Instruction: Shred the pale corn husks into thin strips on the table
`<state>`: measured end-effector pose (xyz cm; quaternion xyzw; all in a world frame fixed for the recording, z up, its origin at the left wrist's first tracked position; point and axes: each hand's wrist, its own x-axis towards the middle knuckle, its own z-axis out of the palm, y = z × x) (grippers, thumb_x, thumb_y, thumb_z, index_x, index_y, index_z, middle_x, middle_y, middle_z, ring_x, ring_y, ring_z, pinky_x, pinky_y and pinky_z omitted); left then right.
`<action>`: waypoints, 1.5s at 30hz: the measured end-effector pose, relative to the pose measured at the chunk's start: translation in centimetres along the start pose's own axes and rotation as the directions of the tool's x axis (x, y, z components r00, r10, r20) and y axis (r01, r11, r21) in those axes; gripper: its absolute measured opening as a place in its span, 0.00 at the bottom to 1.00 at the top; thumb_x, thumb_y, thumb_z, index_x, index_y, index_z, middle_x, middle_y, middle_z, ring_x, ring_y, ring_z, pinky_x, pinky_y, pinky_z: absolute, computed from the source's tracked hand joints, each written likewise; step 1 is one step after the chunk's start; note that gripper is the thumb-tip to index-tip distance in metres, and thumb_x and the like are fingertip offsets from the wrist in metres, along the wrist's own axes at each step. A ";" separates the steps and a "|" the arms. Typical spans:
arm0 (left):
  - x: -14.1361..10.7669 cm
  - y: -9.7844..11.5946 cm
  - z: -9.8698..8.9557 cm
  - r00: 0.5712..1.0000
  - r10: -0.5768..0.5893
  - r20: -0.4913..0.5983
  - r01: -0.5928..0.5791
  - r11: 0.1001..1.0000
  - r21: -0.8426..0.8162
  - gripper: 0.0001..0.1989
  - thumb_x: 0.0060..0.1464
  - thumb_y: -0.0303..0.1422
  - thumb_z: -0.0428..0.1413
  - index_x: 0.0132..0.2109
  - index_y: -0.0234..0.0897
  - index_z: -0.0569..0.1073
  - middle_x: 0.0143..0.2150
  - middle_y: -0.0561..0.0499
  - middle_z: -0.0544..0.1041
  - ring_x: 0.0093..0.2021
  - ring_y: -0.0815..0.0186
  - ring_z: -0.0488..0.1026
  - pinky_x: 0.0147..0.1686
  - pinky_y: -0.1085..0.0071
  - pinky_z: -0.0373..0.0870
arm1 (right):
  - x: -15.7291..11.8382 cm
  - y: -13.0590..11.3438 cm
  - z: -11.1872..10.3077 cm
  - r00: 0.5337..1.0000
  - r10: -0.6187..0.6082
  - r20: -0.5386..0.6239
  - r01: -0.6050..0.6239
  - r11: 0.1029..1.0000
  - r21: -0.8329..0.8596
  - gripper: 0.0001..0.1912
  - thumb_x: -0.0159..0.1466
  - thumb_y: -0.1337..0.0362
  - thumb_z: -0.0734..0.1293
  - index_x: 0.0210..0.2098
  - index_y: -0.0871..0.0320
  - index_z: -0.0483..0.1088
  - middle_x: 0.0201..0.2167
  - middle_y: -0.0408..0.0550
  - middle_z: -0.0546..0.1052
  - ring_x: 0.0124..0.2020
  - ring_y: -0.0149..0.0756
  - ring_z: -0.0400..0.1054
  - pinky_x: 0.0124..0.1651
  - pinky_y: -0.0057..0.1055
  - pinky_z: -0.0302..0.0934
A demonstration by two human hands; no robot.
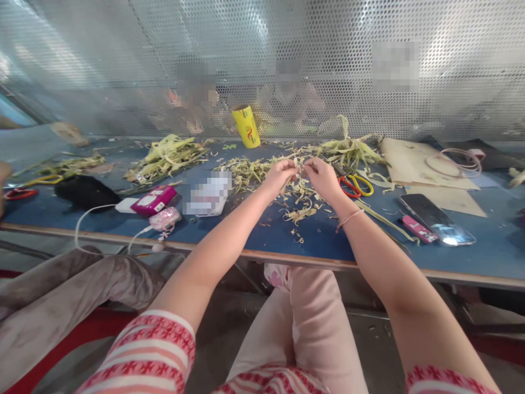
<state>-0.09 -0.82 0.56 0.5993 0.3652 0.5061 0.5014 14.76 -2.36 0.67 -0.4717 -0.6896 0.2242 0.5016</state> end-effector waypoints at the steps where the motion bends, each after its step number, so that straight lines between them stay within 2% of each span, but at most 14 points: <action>1: 0.0 0.0 0.0 1.000 0.000 -0.011 0.000 1.000 0.019 0.07 0.52 0.24 0.56 0.29 0.35 0.66 0.23 0.57 0.67 0.24 0.73 0.65 0.33 0.73 0.65 | 0.0 0.0 0.0 1.000 -0.007 -0.006 0.007 1.000 -0.019 0.04 0.60 0.62 0.63 0.31 0.56 0.68 0.24 0.43 0.74 0.26 0.34 0.65 0.35 0.33 0.58; 3: 0.0 0.1 0.0 0.998 0.033 -0.051 -0.029 0.997 0.074 0.06 0.51 0.23 0.57 0.32 0.36 0.66 0.27 0.55 0.70 0.28 0.71 0.68 0.37 0.71 0.67 | -0.1 0.0 0.0 1.000 -0.012 -0.018 0.011 0.998 -0.058 0.04 0.60 0.63 0.63 0.30 0.56 0.68 0.23 0.43 0.74 0.25 0.33 0.64 0.35 0.32 0.57; 6: -0.3 0.4 0.1 0.984 0.153 -0.087 -0.134 0.971 0.196 0.07 0.51 0.24 0.58 0.36 0.37 0.68 0.35 0.51 0.74 0.35 0.69 0.70 0.42 0.70 0.68 | -0.2 -0.3 0.2 1.000 0.001 -0.020 -0.003 0.993 -0.119 0.05 0.60 0.65 0.63 0.28 0.56 0.68 0.22 0.43 0.73 0.24 0.33 0.63 0.33 0.32 0.56; 10: -0.8 0.8 0.1 0.960 0.278 0.010 -0.264 0.900 0.348 0.02 0.55 0.26 0.55 0.35 0.37 0.69 0.38 0.48 0.75 0.38 0.66 0.72 0.43 0.68 0.67 | -0.3 -0.4 0.5 1.000 0.009 -0.025 -0.013 0.985 -0.171 0.04 0.59 0.67 0.63 0.27 0.56 0.67 0.22 0.43 0.72 0.24 0.33 0.61 0.32 0.32 0.54; 16: -0.5 0.2 0.2 0.895 0.432 0.116 -0.412 0.697 0.587 0.05 0.57 0.25 0.53 0.34 0.38 0.66 0.35 0.47 0.74 0.40 0.64 0.71 0.45 0.67 0.66 | -0.5 -0.3 0.5 1.000 0.000 -0.016 -0.003 0.982 -0.191 0.03 0.58 0.67 0.62 0.28 0.57 0.66 0.23 0.43 0.72 0.25 0.33 0.63 0.32 0.31 0.54; 21: -0.3 -0.1 0.2 0.911 0.408 0.059 -0.368 0.740 0.563 0.03 0.60 0.30 0.52 0.37 0.38 0.64 0.34 0.49 0.73 0.35 0.66 0.71 0.38 0.69 0.67 | -0.5 -0.6 0.5 0.999 -0.009 -0.039 0.003 0.989 -0.151 0.03 0.59 0.65 0.62 0.28 0.56 0.65 0.22 0.44 0.72 0.24 0.33 0.62 0.31 0.31 0.54; 26: -0.5 0.0 0.2 0.907 0.412 0.085 -0.385 0.730 0.565 0.07 0.62 0.31 0.48 0.33 0.39 0.62 0.29 0.51 0.70 0.31 0.68 0.68 0.35 0.70 0.64 | -0.5 -0.7 0.6 0.999 -0.046 -0.022 0.044 0.993 -0.114 0.05 0.60 0.64 0.61 0.28 0.55 0.64 0.20 0.42 0.69 0.21 0.31 0.59 0.29 0.31 0.52; 34: -1.1 0.4 0.2 0.905 0.417 0.087 -0.382 0.704 0.599 0.06 0.61 0.28 0.48 0.34 0.39 0.61 0.31 0.50 0.70 0.35 0.66 0.70 0.38 0.69 0.63 | -0.6 -0.7 0.9 0.999 -0.053 0.010 0.053 0.998 -0.027 0.05 0.61 0.65 0.62 0.28 0.56 0.63 0.17 0.39 0.66 0.19 0.28 0.56 0.26 0.30 0.50; 38: -1.2 0.6 0.3 0.911 0.406 0.073 -0.370 0.728 0.577 0.06 0.63 0.30 0.47 0.35 0.40 0.60 0.32 0.50 0.70 0.36 0.65 0.70 0.39 0.68 0.63 | -0.5 -0.3 1.0 0.997 -0.072 0.026 0.069 0.993 0.098 0.10 0.61 0.57 0.65 0.29 0.55 0.63 0.16 0.37 0.64 0.18 0.27 0.54 0.25 0.29 0.48; 45: -1.4 1.0 0.1 0.925 0.371 0.078 -0.348 0.749 0.564 0.08 0.64 0.29 0.45 0.34 0.40 0.58 0.30 0.51 0.69 0.34 0.65 0.69 0.39 0.68 0.63 | -0.4 -0.1 1.2 0.996 -0.029 0.085 0.005 0.965 0.263 0.20 0.57 0.45 0.70 0.29 0.55 0.63 0.16 0.37 0.62 0.17 0.26 0.52 0.21 0.28 0.45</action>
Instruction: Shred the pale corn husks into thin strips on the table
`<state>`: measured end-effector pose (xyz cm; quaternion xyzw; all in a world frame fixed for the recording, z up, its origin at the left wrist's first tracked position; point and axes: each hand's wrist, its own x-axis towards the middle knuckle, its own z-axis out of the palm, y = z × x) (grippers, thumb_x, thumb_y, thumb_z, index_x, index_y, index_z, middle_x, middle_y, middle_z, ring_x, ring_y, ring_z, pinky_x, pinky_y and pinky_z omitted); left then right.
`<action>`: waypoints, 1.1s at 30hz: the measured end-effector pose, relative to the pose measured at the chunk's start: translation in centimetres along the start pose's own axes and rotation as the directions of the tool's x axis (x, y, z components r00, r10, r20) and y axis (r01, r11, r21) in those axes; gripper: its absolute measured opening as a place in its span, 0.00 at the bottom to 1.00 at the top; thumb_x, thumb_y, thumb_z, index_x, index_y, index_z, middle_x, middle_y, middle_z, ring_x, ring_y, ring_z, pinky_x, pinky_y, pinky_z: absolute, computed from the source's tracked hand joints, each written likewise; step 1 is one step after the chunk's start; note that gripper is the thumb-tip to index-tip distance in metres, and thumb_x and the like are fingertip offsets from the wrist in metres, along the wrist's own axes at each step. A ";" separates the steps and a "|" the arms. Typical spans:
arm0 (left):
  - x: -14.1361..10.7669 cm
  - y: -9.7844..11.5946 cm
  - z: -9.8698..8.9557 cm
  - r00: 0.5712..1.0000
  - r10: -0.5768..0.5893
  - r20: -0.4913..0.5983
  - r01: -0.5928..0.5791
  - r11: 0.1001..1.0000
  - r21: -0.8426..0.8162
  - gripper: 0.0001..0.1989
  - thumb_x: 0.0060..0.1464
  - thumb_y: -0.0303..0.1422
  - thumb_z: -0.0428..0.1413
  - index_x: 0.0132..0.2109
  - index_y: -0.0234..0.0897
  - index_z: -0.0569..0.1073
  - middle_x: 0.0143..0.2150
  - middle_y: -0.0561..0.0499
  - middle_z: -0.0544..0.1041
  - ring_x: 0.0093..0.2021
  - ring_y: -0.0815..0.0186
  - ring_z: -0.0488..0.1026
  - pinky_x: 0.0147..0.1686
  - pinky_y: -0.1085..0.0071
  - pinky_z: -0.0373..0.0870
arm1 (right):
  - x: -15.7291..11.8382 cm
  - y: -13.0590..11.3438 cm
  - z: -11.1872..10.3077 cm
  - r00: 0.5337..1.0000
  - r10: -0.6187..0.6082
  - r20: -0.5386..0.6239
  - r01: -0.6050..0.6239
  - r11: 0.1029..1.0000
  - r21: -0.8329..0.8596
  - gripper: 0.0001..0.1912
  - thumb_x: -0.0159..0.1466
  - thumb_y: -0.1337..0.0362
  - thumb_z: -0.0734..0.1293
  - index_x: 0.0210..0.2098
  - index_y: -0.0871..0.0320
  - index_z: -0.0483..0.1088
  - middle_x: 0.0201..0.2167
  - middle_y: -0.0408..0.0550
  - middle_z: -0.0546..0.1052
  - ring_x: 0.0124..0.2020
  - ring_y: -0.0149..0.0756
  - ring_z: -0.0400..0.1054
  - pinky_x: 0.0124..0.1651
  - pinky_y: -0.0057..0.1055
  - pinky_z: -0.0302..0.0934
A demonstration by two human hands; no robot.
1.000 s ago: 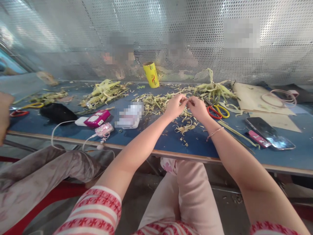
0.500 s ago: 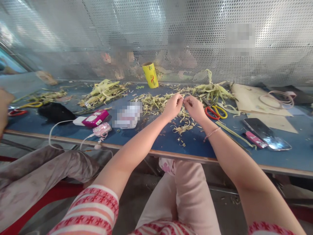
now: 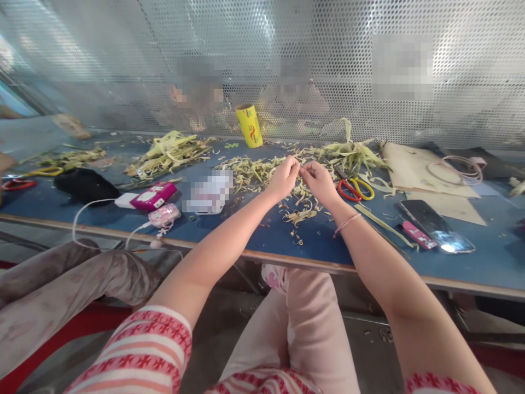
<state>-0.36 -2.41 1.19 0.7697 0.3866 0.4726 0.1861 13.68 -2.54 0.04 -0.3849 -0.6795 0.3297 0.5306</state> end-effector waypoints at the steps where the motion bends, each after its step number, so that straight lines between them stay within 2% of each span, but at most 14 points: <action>1: 0.0 0.0 0.0 1.000 -0.002 0.004 0.002 1.000 -0.007 0.08 0.64 0.29 0.44 0.34 0.40 0.58 0.30 0.51 0.68 0.34 0.65 0.68 0.38 0.69 0.63 | 0.0 0.0 0.0 1.000 0.008 0.002 -0.008 1.000 0.016 0.21 0.56 0.44 0.70 0.29 0.55 0.63 0.16 0.37 0.62 0.17 0.26 0.52 0.21 0.27 0.44; 6: 0.1 -0.1 0.0 0.998 -0.065 -0.010 0.065 0.996 -0.057 0.10 0.64 0.31 0.45 0.33 0.40 0.57 0.29 0.52 0.66 0.33 0.66 0.67 0.38 0.69 0.63 | -0.1 0.0 0.2 0.998 0.048 0.037 -0.053 0.989 0.138 0.25 0.54 0.41 0.70 0.29 0.55 0.61 0.16 0.36 0.61 0.16 0.24 0.50 0.20 0.26 0.42; 12: 0.4 -0.5 0.1 0.979 -0.203 0.001 0.199 0.957 -0.210 0.11 0.66 0.37 0.43 0.35 0.39 0.59 0.28 0.53 0.66 0.30 0.68 0.69 0.37 0.69 0.65 | -0.1 -0.5 0.3 0.996 0.093 0.004 -0.092 0.976 0.196 0.20 0.56 0.46 0.69 0.29 0.55 0.61 0.17 0.37 0.63 0.16 0.23 0.48 0.20 0.26 0.41; 15: 0.3 -0.5 -0.1 0.980 -0.197 -0.006 0.190 0.954 -0.233 0.12 0.66 0.40 0.43 0.36 0.40 0.59 0.25 0.56 0.64 0.27 0.69 0.67 0.34 0.70 0.64 | 0.1 -0.3 0.3 0.995 0.100 0.006 -0.100 0.984 0.145 0.16 0.57 0.52 0.69 0.29 0.55 0.62 0.17 0.37 0.64 0.16 0.24 0.49 0.21 0.27 0.42; 19: 0.3 -0.5 0.0 0.980 -0.198 0.001 0.189 0.933 -0.306 0.11 0.65 0.41 0.46 0.36 0.40 0.60 0.22 0.58 0.61 0.22 0.71 0.64 0.30 0.71 0.63 | 0.2 -0.1 0.2 0.998 0.047 -0.041 -0.046 0.999 0.010 0.09 0.58 0.60 0.67 0.29 0.55 0.62 0.18 0.38 0.63 0.19 0.26 0.53 0.23 0.27 0.48; 21: 0.5 -0.7 0.2 0.968 -0.252 0.014 0.235 0.877 -0.419 0.09 0.65 0.39 0.47 0.36 0.40 0.62 0.22 0.58 0.63 0.21 0.71 0.65 0.29 0.71 0.64 | 0.3 -0.1 0.1 0.997 0.031 -0.074 -0.034 0.999 -0.039 0.08 0.59 0.61 0.66 0.29 0.55 0.62 0.18 0.38 0.62 0.20 0.27 0.54 0.24 0.28 0.49; 24: 1.0 -0.7 0.4 0.928 -0.366 0.066 0.327 0.720 -0.613 0.04 0.61 0.32 0.51 0.37 0.38 0.64 0.25 0.56 0.67 0.23 0.73 0.67 0.30 0.72 0.67 | 0.3 -0.2 -0.1 0.994 0.030 -0.108 -0.036 0.998 -0.057 0.07 0.59 0.61 0.65 0.29 0.55 0.61 0.19 0.39 0.63 0.20 0.28 0.54 0.24 0.28 0.50; 26: 1.1 -0.6 0.3 0.906 -0.410 0.103 0.365 0.639 -0.677 0.03 0.55 0.27 0.54 0.36 0.36 0.66 0.27 0.57 0.69 0.24 0.74 0.68 0.33 0.73 0.69 | 0.3 -0.2 -0.2 0.993 0.035 -0.117 -0.041 0.998 -0.048 0.07 0.59 0.61 0.65 0.29 0.55 0.62 0.19 0.39 0.63 0.21 0.28 0.55 0.25 0.28 0.50; 28: 1.1 -0.4 0.1 0.901 -0.418 0.120 0.375 0.609 -0.698 0.04 0.52 0.24 0.56 0.34 0.35 0.67 0.26 0.57 0.70 0.24 0.75 0.68 0.34 0.73 0.69 | 0.4 0.0 -0.2 0.992 0.035 -0.119 -0.040 0.998 -0.037 0.07 0.59 0.61 0.65 0.29 0.55 0.62 0.19 0.39 0.63 0.21 0.28 0.55 0.25 0.28 0.50; 33: 1.0 -0.2 0.0 0.915 -0.391 0.098 0.340 0.617 -0.710 0.04 0.49 0.24 0.58 0.32 0.34 0.69 0.24 0.57 0.71 0.25 0.75 0.68 0.35 0.73 0.68 | 0.6 0.4 -0.2 0.992 0.028 -0.123 -0.031 0.999 -0.025 0.07 0.59 0.60 0.65 0.30 0.55 0.64 0.19 0.39 0.63 0.21 0.28 0.54 0.25 0.28 0.51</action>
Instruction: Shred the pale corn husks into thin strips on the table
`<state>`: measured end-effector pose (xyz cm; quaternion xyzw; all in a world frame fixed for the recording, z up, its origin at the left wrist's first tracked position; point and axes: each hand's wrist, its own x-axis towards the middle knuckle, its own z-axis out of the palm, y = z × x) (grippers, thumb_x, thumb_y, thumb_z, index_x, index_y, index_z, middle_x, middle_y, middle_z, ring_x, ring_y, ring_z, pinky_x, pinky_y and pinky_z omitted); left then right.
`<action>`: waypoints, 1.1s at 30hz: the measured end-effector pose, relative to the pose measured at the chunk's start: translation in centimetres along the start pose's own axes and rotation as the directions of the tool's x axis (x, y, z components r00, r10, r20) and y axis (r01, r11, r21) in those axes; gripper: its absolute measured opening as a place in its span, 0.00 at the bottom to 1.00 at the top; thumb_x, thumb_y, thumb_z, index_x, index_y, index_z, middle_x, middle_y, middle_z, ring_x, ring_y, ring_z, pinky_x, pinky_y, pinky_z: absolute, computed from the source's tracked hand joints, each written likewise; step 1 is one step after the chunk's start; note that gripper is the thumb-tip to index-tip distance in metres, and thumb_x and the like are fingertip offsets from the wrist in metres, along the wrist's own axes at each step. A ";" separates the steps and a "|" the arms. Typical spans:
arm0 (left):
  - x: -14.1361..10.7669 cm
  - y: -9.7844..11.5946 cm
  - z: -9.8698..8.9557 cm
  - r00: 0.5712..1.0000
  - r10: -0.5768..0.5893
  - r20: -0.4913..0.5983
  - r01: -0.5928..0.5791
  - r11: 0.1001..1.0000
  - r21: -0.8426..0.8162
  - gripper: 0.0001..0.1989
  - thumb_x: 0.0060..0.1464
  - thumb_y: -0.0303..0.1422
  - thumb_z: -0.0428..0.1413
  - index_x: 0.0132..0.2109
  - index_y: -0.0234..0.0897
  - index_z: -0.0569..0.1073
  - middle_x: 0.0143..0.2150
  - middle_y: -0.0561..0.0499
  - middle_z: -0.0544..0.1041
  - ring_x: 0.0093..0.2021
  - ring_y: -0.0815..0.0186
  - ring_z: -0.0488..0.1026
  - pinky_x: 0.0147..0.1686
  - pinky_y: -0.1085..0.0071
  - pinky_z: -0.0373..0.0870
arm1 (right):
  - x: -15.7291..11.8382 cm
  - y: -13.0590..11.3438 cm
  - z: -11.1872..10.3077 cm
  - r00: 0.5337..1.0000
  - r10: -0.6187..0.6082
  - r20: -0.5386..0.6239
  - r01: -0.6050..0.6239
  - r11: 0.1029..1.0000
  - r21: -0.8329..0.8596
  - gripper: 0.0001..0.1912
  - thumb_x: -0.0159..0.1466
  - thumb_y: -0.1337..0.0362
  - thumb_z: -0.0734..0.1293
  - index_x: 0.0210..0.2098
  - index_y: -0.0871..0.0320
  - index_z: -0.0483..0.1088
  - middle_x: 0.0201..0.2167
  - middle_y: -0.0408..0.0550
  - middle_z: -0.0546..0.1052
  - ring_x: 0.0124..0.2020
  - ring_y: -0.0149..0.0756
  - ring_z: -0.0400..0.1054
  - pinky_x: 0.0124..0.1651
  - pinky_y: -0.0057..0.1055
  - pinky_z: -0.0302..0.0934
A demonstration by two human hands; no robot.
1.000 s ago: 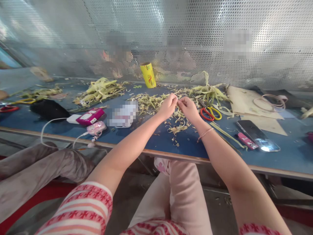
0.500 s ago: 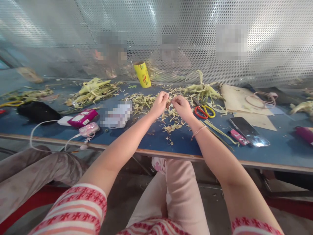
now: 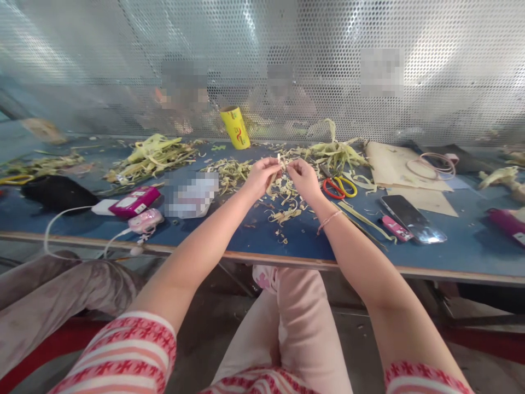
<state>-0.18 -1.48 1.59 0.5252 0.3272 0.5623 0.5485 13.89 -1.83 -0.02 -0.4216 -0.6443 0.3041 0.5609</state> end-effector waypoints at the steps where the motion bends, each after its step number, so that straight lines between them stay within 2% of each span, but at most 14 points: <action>1: 0.0 -0.1 0.0 1.000 0.007 0.001 -0.007 1.000 -0.001 0.04 0.49 0.24 0.58 0.32 0.34 0.70 0.25 0.57 0.71 0.25 0.75 0.68 0.34 0.73 0.68 | 0.0 0.0 0.0 1.000 0.000 -0.002 0.000 1.000 0.008 0.07 0.59 0.59 0.65 0.30 0.55 0.64 0.19 0.38 0.62 0.21 0.28 0.54 0.25 0.28 0.51; 4: 0.2 -0.4 -0.2 0.999 0.038 0.032 -0.040 0.998 0.052 0.03 0.50 0.24 0.58 0.34 0.34 0.70 0.26 0.56 0.71 0.25 0.75 0.67 0.32 0.75 0.65 | 0.0 0.1 0.0 1.000 -0.012 -0.010 0.012 1.000 0.022 0.08 0.59 0.58 0.66 0.30 0.55 0.64 0.18 0.38 0.61 0.20 0.27 0.53 0.24 0.28 0.50; 7: 0.3 -0.7 -0.5 0.991 0.124 0.053 -0.134 0.961 0.242 0.02 0.51 0.28 0.58 0.33 0.35 0.71 0.26 0.56 0.70 0.27 0.74 0.66 0.31 0.76 0.64 | 0.0 -0.1 -0.1 0.999 -0.028 -0.030 0.027 1.000 -0.015 0.08 0.58 0.58 0.66 0.29 0.55 0.65 0.19 0.39 0.62 0.20 0.27 0.53 0.24 0.28 0.48; 10: 0.3 -0.7 -0.9 0.955 0.295 0.036 -0.275 0.830 0.485 0.05 0.49 0.31 0.61 0.34 0.36 0.74 0.32 0.52 0.72 0.30 0.72 0.67 0.32 0.74 0.65 | -0.2 -0.4 -0.2 0.998 -0.044 -0.042 0.040 0.996 -0.080 0.06 0.57 0.60 0.66 0.29 0.56 0.66 0.20 0.40 0.63 0.22 0.28 0.54 0.25 0.28 0.49; 13: 0.1 -0.5 -0.9 0.920 0.388 0.062 -0.347 0.728 0.591 0.05 0.49 0.31 0.62 0.34 0.36 0.75 0.35 0.51 0.72 0.29 0.72 0.66 0.32 0.73 0.65 | -0.3 -0.6 -0.3 0.998 -0.046 -0.034 0.042 0.993 -0.109 0.05 0.57 0.62 0.66 0.29 0.56 0.66 0.20 0.40 0.63 0.22 0.28 0.54 0.25 0.28 0.49; 20: -0.4 -0.5 -0.4 0.955 0.262 0.139 -0.297 0.837 0.461 0.01 0.54 0.27 0.55 0.35 0.36 0.70 0.29 0.53 0.73 0.29 0.70 0.72 0.30 0.74 0.66 | -0.3 -0.6 -0.2 0.999 -0.034 -0.028 0.032 0.997 -0.076 0.10 0.59 0.57 0.66 0.28 0.55 0.63 0.19 0.40 0.64 0.21 0.29 0.55 0.25 0.29 0.50; 23: -0.6 -0.5 -0.3 0.953 0.261 0.156 -0.304 0.822 0.481 0.02 0.53 0.27 0.55 0.36 0.37 0.70 0.26 0.54 0.72 0.27 0.71 0.70 0.30 0.73 0.65 | -0.4 -0.7 -0.3 0.999 -0.054 -0.003 0.053 0.989 -0.138 0.12 0.61 0.55 0.65 0.27 0.55 0.62 0.19 0.41 0.65 0.22 0.30 0.56 0.26 0.29 0.51; 28: -1.0 0.0 0.0 0.947 0.249 0.203 -0.319 0.806 0.498 0.03 0.51 0.26 0.56 0.36 0.36 0.70 0.28 0.53 0.73 0.26 0.71 0.69 0.30 0.73 0.65 | -0.5 -0.8 -0.5 0.997 -0.070 0.022 0.073 0.976 -0.207 0.12 0.63 0.57 0.62 0.26 0.54 0.60 0.19 0.42 0.66 0.24 0.32 0.59 0.28 0.30 0.52; 33: -0.9 -0.1 -0.1 0.949 0.247 0.194 -0.313 0.787 0.531 0.02 0.51 0.25 0.55 0.34 0.35 0.70 0.27 0.53 0.73 0.26 0.70 0.69 0.30 0.71 0.65 | -0.5 -0.7 -0.7 0.995 -0.082 0.055 0.094 0.960 -0.264 0.11 0.63 0.58 0.61 0.26 0.54 0.60 0.18 0.41 0.66 0.23 0.32 0.60 0.29 0.30 0.53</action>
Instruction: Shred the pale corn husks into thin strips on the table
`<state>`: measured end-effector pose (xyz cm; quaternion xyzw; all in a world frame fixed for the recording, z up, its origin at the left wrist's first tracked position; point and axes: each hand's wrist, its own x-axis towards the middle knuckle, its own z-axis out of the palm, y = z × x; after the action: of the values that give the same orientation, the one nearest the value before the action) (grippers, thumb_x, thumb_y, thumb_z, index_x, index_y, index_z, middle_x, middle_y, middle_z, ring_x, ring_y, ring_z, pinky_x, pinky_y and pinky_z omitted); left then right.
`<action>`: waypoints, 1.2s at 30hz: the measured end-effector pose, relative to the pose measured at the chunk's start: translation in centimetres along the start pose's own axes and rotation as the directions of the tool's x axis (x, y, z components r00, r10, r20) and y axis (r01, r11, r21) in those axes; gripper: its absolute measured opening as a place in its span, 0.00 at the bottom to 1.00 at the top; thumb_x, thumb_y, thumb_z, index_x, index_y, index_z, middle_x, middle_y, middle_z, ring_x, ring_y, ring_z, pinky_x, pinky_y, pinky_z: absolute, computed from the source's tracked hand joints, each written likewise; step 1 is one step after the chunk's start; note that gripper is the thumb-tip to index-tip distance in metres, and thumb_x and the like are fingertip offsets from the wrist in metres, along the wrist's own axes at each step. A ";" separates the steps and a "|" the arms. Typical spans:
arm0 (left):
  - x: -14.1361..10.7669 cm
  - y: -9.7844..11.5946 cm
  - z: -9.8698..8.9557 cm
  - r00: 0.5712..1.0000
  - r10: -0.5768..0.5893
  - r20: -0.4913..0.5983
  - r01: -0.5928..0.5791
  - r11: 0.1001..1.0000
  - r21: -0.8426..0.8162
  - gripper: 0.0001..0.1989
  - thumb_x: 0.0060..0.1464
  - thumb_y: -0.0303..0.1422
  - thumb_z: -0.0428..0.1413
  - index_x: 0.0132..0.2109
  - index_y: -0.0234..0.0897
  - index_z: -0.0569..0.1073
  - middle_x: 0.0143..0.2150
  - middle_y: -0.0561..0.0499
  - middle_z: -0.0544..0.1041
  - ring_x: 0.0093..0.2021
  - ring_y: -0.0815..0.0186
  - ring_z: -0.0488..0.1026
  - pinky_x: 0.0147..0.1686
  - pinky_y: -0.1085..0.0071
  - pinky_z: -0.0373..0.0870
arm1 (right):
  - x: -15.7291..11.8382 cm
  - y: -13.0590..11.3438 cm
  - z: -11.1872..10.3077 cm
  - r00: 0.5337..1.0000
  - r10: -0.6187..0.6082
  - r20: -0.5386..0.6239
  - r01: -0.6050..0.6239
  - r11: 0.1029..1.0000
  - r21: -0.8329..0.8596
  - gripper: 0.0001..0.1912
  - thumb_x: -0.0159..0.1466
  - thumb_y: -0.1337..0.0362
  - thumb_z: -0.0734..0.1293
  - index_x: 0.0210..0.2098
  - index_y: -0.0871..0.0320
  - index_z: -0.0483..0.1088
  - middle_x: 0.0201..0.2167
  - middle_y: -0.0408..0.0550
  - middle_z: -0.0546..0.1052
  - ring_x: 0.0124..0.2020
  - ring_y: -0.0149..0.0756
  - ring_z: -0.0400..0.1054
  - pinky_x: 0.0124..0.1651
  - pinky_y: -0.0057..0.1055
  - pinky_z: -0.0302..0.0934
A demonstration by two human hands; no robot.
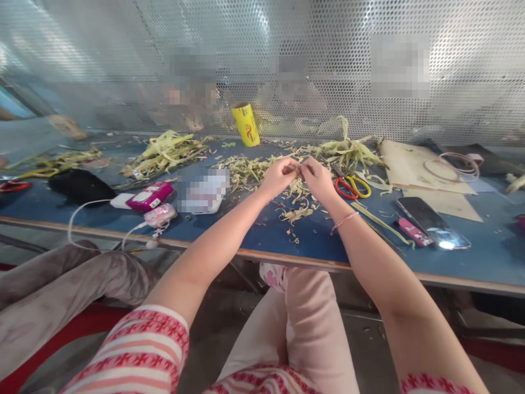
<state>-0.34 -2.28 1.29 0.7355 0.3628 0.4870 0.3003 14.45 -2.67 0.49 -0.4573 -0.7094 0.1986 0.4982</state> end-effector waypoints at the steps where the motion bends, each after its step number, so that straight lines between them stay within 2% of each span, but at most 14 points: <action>1: 0.0 0.0 0.0 1.000 -0.004 -0.006 0.004 1.000 0.009 0.02 0.51 0.24 0.55 0.33 0.36 0.70 0.26 0.54 0.73 0.26 0.70 0.69 0.30 0.71 0.65 | 0.0 0.0 0.0 1.000 -0.015 0.004 0.015 1.000 -0.016 0.11 0.63 0.58 0.61 0.26 0.54 0.60 0.18 0.41 0.66 0.23 0.32 0.59 0.29 0.31 0.53; 9: -0.3 0.5 -0.2 0.999 -0.019 -0.027 0.019 1.000 -0.007 0.05 0.47 0.22 0.54 0.30 0.36 0.68 0.27 0.53 0.73 0.27 0.70 0.69 0.33 0.71 0.66 | -0.7 -0.6 0.3 0.995 -0.100 -0.005 0.098 0.988 -0.116 0.09 0.65 0.60 0.60 0.28 0.54 0.60 0.21 0.41 0.66 0.24 0.32 0.58 0.31 0.31 0.53; 14: 0.0 -0.1 -0.3 1.000 -0.003 -0.016 0.003 1.000 -0.010 0.06 0.46 0.23 0.53 0.29 0.37 0.66 0.25 0.55 0.70 0.26 0.71 0.66 0.30 0.71 0.64 | -0.9 -0.6 0.9 0.987 -0.157 -0.015 0.152 0.973 -0.176 0.07 0.64 0.62 0.58 0.29 0.54 0.58 0.23 0.43 0.66 0.26 0.33 0.58 0.33 0.31 0.52; 22: 0.2 -0.9 -0.1 1.000 -0.009 0.015 0.011 0.996 -0.092 0.07 0.44 0.20 0.51 0.28 0.37 0.64 0.23 0.57 0.65 0.23 0.72 0.62 0.26 0.73 0.58 | -1.0 -0.6 1.4 0.994 -0.107 0.011 0.108 0.985 -0.138 0.07 0.64 0.62 0.56 0.29 0.54 0.58 0.23 0.42 0.65 0.26 0.33 0.58 0.34 0.31 0.53; 28: 0.3 -1.3 -0.2 1.000 -0.006 0.030 0.009 0.994 -0.106 0.07 0.45 0.20 0.52 0.30 0.36 0.65 0.24 0.57 0.66 0.24 0.73 0.63 0.27 0.75 0.58 | -0.5 -0.3 1.0 0.999 -0.029 0.036 0.034 0.990 -0.135 0.07 0.64 0.62 0.56 0.29 0.54 0.57 0.22 0.41 0.66 0.26 0.33 0.58 0.33 0.30 0.52; 31: 0.3 -1.6 -0.2 1.000 0.014 0.020 -0.012 0.995 -0.101 0.03 0.50 0.25 0.54 0.31 0.36 0.67 0.26 0.56 0.68 0.26 0.72 0.64 0.29 0.74 0.60 | -0.3 -0.2 0.8 0.998 -0.027 0.052 0.033 0.992 -0.122 0.06 0.64 0.63 0.57 0.29 0.54 0.58 0.22 0.41 0.67 0.25 0.32 0.58 0.33 0.30 0.52; 34: 0.3 -1.8 -0.1 0.999 0.032 0.012 -0.031 0.995 -0.093 0.06 0.55 0.32 0.55 0.32 0.36 0.67 0.26 0.55 0.69 0.26 0.71 0.65 0.31 0.73 0.62 | -0.3 -0.1 0.8 0.999 0.000 0.038 0.005 0.993 -0.116 0.07 0.64 0.63 0.57 0.29 0.54 0.58 0.22 0.41 0.67 0.25 0.32 0.58 0.32 0.30 0.52; 36: 0.4 -1.8 0.0 0.999 0.038 0.015 -0.037 0.995 -0.091 0.06 0.56 0.32 0.54 0.31 0.36 0.67 0.25 0.55 0.69 0.27 0.71 0.66 0.32 0.72 0.63 | -0.2 0.1 0.9 0.999 0.025 0.030 -0.022 0.995 -0.102 0.07 0.64 0.63 0.58 0.29 0.55 0.58 0.22 0.41 0.67 0.25 0.32 0.58 0.33 0.30 0.52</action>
<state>-0.73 -0.97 0.04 0.7317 0.3239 0.5026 0.3272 13.73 -2.64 -0.02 -0.4870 -0.7209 0.1752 0.4610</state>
